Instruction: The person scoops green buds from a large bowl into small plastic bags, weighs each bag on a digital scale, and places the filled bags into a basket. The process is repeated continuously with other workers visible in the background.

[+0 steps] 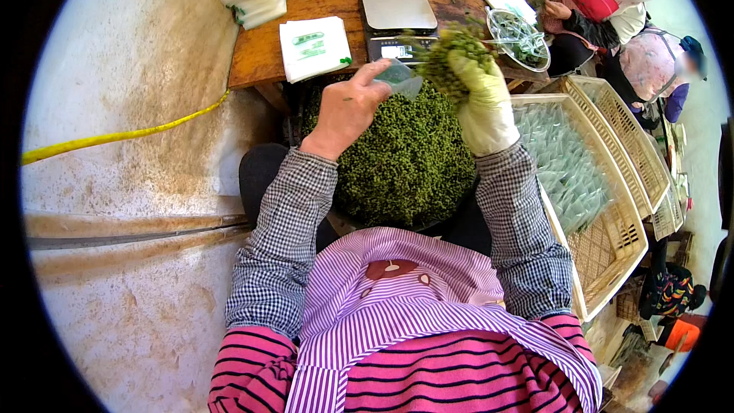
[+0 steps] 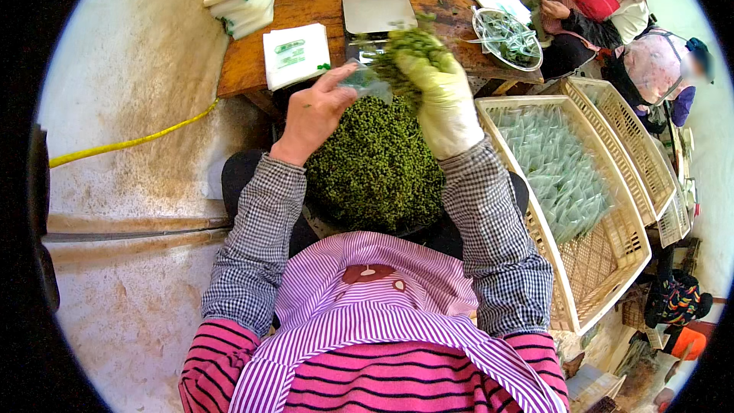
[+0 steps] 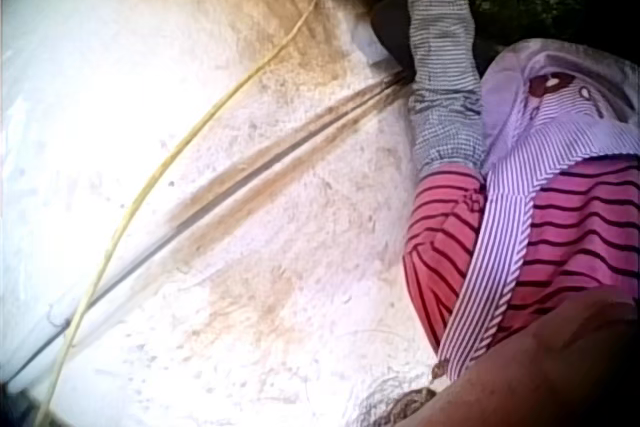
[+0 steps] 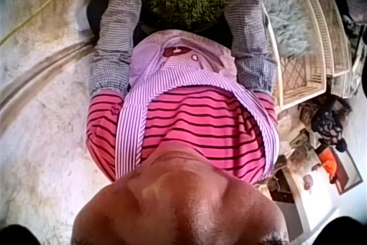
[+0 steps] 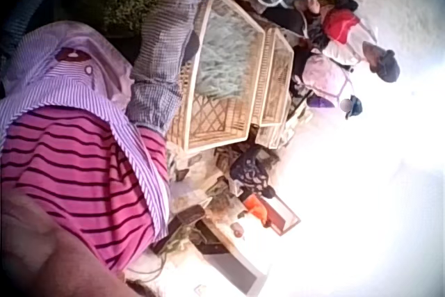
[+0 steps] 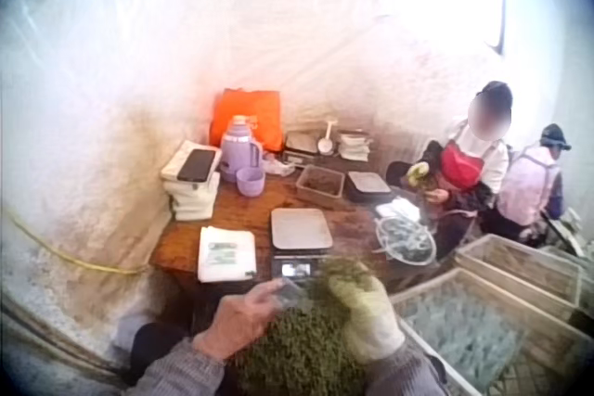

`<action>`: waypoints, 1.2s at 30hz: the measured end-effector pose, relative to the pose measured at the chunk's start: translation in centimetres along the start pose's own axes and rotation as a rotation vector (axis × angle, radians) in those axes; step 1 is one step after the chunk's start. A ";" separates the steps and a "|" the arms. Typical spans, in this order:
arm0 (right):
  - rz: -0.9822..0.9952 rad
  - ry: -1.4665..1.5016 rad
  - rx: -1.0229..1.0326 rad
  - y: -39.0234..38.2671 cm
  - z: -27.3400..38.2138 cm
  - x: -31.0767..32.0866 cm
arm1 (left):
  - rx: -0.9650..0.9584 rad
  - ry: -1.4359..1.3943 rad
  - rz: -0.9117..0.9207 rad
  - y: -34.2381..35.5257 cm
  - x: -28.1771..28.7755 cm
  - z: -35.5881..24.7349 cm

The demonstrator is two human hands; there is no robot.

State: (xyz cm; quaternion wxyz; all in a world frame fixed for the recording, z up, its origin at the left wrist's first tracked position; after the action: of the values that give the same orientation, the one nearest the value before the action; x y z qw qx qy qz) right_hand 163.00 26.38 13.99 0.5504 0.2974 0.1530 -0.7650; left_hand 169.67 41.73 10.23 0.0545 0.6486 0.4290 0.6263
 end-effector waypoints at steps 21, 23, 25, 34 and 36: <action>0.485 -1.384 0.093 -0.2 -3.5 -0.3 | -0.168 0.058 0.197 -1.7 -3.1 -1.4; 0.163 -0.574 -0.364 0.6 -2.5 0.7 | -0.179 0.130 0.210 -2.0 -3.0 -0.9; 0.070 -0.559 -0.337 1.4 -2.9 3.1 | -0.200 0.137 0.212 -1.5 -3.4 -1.6; 0.360 -2.061 -0.089 1.8 -7.1 2.0 | -0.405 0.061 0.145 -2.3 -3.6 -3.8; 0.480 -1.993 0.029 1.3 -6.3 1.6 | -0.400 0.042 0.123 -2.3 -3.4 -3.7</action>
State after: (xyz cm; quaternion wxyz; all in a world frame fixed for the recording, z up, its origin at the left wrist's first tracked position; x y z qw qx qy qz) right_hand 165.72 28.25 8.19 0.5623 -0.4441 -0.4468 -0.5357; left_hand 165.87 39.28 7.00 0.1348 0.6368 0.2566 0.7145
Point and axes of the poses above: each hand's wrist, its own y-axis towards the middle knuckle, its own x-axis out of the back of the hand, z = x × y, the point moved 7 cm from there along y, towards the middle knuckle, and after that the axes turned 12 degrees about y, right-handed, at the moved point
